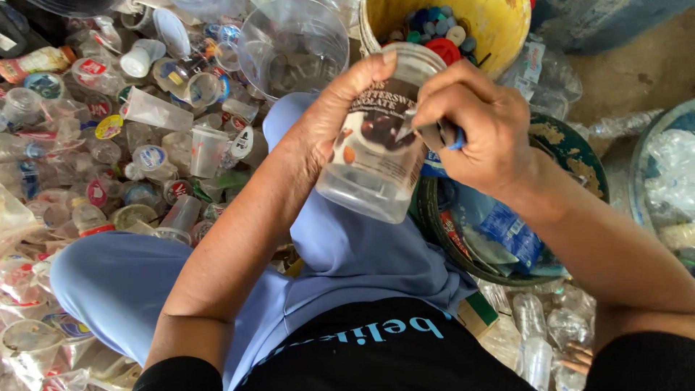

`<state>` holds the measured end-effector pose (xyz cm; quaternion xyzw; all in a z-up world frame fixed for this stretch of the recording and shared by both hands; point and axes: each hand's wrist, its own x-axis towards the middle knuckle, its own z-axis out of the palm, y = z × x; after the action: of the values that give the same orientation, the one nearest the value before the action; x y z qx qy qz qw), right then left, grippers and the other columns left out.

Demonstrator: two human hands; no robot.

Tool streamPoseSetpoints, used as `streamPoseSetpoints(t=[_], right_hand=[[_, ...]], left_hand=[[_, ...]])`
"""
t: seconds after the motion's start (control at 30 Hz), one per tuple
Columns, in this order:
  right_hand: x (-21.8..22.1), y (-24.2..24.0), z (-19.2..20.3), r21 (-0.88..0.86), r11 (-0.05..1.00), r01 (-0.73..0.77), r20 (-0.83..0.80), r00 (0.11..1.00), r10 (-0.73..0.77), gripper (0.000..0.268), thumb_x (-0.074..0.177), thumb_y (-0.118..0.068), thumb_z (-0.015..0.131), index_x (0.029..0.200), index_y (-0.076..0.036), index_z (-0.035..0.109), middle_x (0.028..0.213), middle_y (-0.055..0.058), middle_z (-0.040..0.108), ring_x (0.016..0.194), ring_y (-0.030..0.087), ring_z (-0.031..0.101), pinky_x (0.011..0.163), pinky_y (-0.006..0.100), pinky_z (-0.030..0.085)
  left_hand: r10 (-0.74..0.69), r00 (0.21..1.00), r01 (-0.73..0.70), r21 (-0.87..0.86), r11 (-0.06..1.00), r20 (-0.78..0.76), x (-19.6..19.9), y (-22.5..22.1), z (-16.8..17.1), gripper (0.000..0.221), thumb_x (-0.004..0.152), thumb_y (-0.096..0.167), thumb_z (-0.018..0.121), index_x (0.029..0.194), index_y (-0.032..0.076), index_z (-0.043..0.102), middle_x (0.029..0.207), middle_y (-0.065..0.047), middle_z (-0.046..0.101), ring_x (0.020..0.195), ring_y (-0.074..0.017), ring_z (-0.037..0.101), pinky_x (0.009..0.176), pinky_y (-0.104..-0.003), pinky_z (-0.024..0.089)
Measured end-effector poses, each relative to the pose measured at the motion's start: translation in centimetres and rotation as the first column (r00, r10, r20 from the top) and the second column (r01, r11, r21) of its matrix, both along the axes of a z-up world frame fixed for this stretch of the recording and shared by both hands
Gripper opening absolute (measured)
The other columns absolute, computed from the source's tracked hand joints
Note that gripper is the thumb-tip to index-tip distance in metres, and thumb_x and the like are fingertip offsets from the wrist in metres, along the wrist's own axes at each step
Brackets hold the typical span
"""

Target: Sorting and cleaning plastic bottles for recycling by removing caps and labels using a small knife

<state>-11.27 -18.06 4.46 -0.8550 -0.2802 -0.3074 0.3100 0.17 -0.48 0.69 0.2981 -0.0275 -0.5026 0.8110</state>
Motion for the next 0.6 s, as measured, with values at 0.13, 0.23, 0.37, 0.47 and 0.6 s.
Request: streamPoseSetpoints(t=[0.13,0.23,0.37,0.47,0.6], right_hand=[[-0.8,0.0,-0.6,0.011,1.0,-0.012,0.148,0.989,0.01,0.024,0.104,-0.01,0.064,0.083,-0.002,0.058,0.084,0.014,0.064,0.053,0.016,0.042,0.045,0.033,0.034],[-2.9,0.4,0.8,0.103,0.995,0.004,0.029,1.0,-0.007,0.014,0.095,0.004,0.071,0.087,0.005,0.06,0.091,0.02,0.066,0.068,0.024,0.056,0.063,0.035,0.045],[-3.0,-0.6,1.2,0.103,0.991,0.089,-0.125,0.989,-0.076,0.014,0.091,0.006,0.076,0.098,0.003,0.064,0.1,0.017,0.062,0.081,0.026,0.058,0.075,0.036,0.047],[-2.6,-1.3,1.1,0.027,0.997,0.071,-0.227,0.972,-0.063,0.02,0.089,-0.005,0.079,0.108,-0.001,0.074,0.108,0.013,0.058,0.085,0.022,0.054,0.074,0.034,0.044],[-1.5,-1.4,-0.6,0.143,0.99,-0.003,-0.052,0.999,0.01,0.017,0.1,-0.015,0.074,0.09,-0.002,0.073,0.091,0.013,0.066,0.069,0.031,0.066,0.063,0.039,0.053]], left_hand=[[-0.038,0.999,0.036,0.076,0.996,0.029,-0.7,-0.8,-0.3,0.059,0.07,0.033,0.08,0.114,-0.002,0.063,0.106,-0.02,0.069,0.095,-0.0306,0.065,0.09,-0.052,0.054],[-0.009,0.997,0.012,-0.032,0.999,0.081,-1.5,-1.9,-2.7,0.053,0.074,0.035,0.082,0.111,0.001,0.065,0.097,-0.013,0.071,0.082,-0.0228,0.069,0.076,-0.039,0.06],[0.005,0.999,-0.005,-0.009,1.0,0.039,-1.0,-3.0,-3.2,0.043,0.082,0.037,0.076,0.107,0.003,0.068,0.093,-0.008,0.07,0.074,-0.0146,0.063,0.065,-0.03,0.05],[-0.058,0.998,0.058,-0.002,0.998,-0.024,-0.7,-3.0,-2.9,0.037,0.082,0.034,0.077,0.101,0.003,0.069,0.083,-0.005,0.07,0.059,-0.0112,0.058,0.047,-0.026,0.044],[0.062,0.971,-0.057,0.028,0.998,-0.229,-0.3,-4.6,-4.0,0.048,0.079,0.02,0.085,0.112,-0.011,0.067,0.1,-0.024,0.075,0.088,-0.0389,0.076,0.083,-0.054,0.064]])
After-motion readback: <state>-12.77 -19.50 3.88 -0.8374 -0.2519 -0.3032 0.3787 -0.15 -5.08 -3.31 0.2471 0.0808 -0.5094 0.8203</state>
